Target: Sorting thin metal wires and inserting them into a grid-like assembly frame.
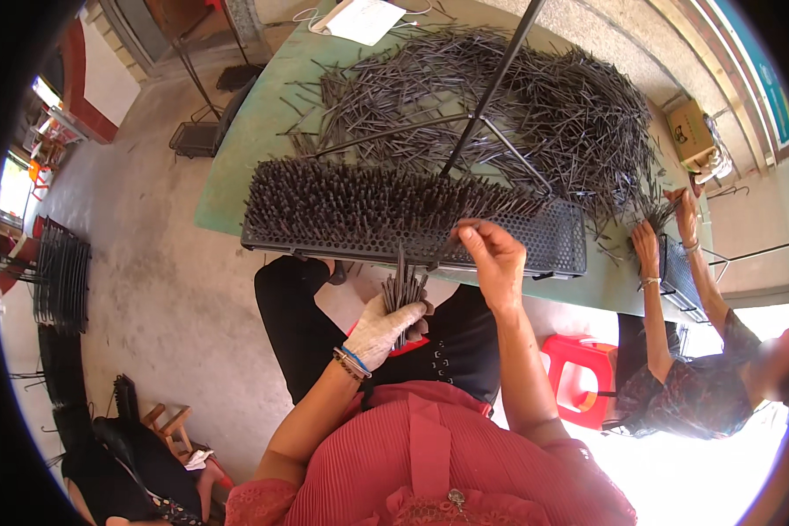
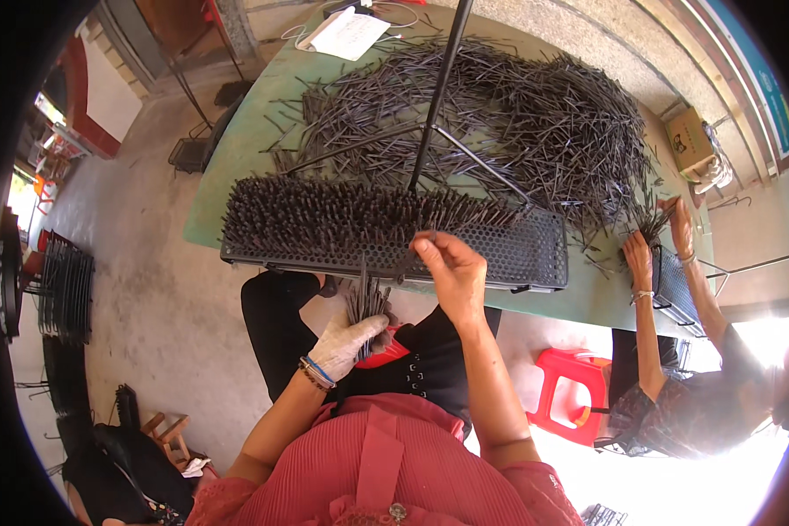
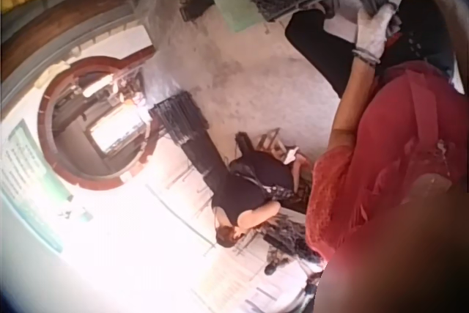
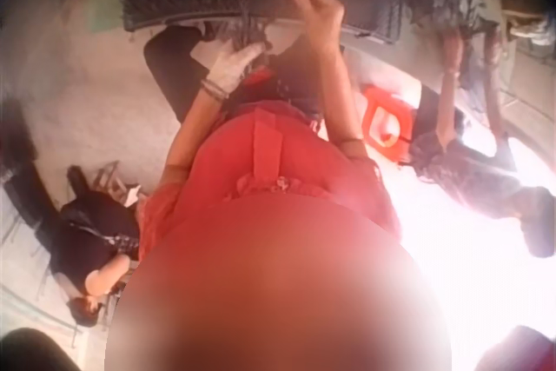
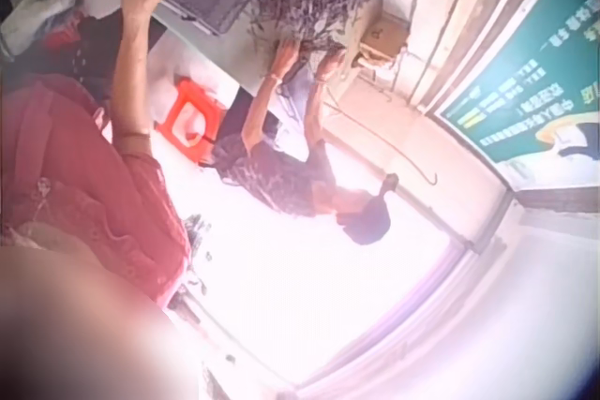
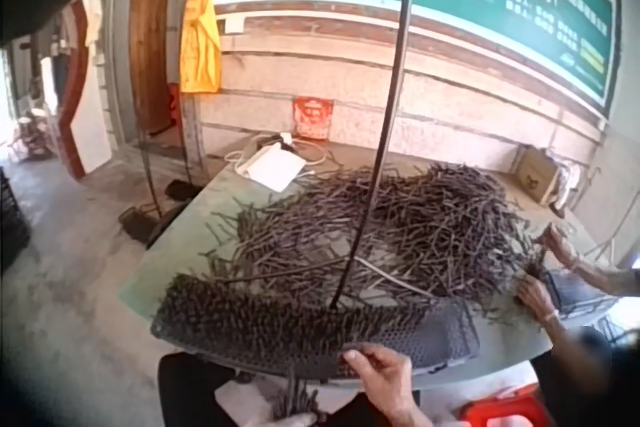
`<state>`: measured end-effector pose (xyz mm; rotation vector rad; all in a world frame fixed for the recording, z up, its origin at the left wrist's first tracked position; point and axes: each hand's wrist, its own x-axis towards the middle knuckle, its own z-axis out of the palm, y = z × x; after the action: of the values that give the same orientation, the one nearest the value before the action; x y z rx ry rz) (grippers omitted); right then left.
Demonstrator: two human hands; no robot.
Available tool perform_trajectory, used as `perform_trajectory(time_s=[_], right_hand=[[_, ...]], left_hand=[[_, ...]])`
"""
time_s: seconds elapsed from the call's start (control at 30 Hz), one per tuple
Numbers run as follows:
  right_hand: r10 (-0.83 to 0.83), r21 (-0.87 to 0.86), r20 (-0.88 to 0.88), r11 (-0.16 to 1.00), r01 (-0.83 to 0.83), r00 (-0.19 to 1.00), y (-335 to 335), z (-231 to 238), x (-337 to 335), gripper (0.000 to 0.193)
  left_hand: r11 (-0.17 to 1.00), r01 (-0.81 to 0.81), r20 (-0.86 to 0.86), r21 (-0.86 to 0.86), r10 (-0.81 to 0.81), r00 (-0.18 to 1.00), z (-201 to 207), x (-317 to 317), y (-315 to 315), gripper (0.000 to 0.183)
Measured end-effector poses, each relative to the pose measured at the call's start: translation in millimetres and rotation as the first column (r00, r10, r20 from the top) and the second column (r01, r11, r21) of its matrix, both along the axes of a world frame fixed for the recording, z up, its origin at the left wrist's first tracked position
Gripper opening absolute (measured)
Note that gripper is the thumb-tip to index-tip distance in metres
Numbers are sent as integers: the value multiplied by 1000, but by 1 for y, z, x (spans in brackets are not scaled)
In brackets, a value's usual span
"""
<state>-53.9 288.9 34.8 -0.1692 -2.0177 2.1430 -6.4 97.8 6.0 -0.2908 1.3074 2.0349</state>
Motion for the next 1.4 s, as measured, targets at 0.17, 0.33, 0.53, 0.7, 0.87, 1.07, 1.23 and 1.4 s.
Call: perform_trajectory(time_s=[0.17, 0.33, 0.53, 0.7, 0.87, 1.07, 1.23, 1.4], right_hand=[[16, 336, -156, 941, 38, 988, 0, -2, -26, 19], [19, 321, -126, 947, 22, 992, 0, -3, -32, 18], [81, 485, -233, 873, 43, 969, 3, -2, -35, 15], [135, 551, -290, 833, 50, 947, 5, 0, -38, 12], [175, 584, -319, 811, 47, 932, 7, -5, -38, 13], [182, 667, -351, 737, 109, 918, -1, -2, -33, 18], [27, 584, -365, 785, 206, 931, -3, -18, -32, 21], [35, 572, -383, 793, 208, 923, -4, -18, -31, 16]], left_hand=[[993, 108, -27, 46, -106, 994, 3, 2, 4, 20], [995, 71, 2, 71, -71, 997, 11, -1, -1, 25], [984, 162, -58, 71, -159, 986, 6, -1, -9, 28], [986, 158, -42, 57, -156, 987, 10, 0, -6, 27], [983, 178, -42, 46, -176, 984, 4, 0, -5, 28], [984, 175, -43, 37, -174, 984, 2, 1, -6, 29], [982, 185, -28, 39, -184, 983, 4, 0, -5, 27], [980, 180, -25, 82, -179, 984, 5, 1, -6, 27]])
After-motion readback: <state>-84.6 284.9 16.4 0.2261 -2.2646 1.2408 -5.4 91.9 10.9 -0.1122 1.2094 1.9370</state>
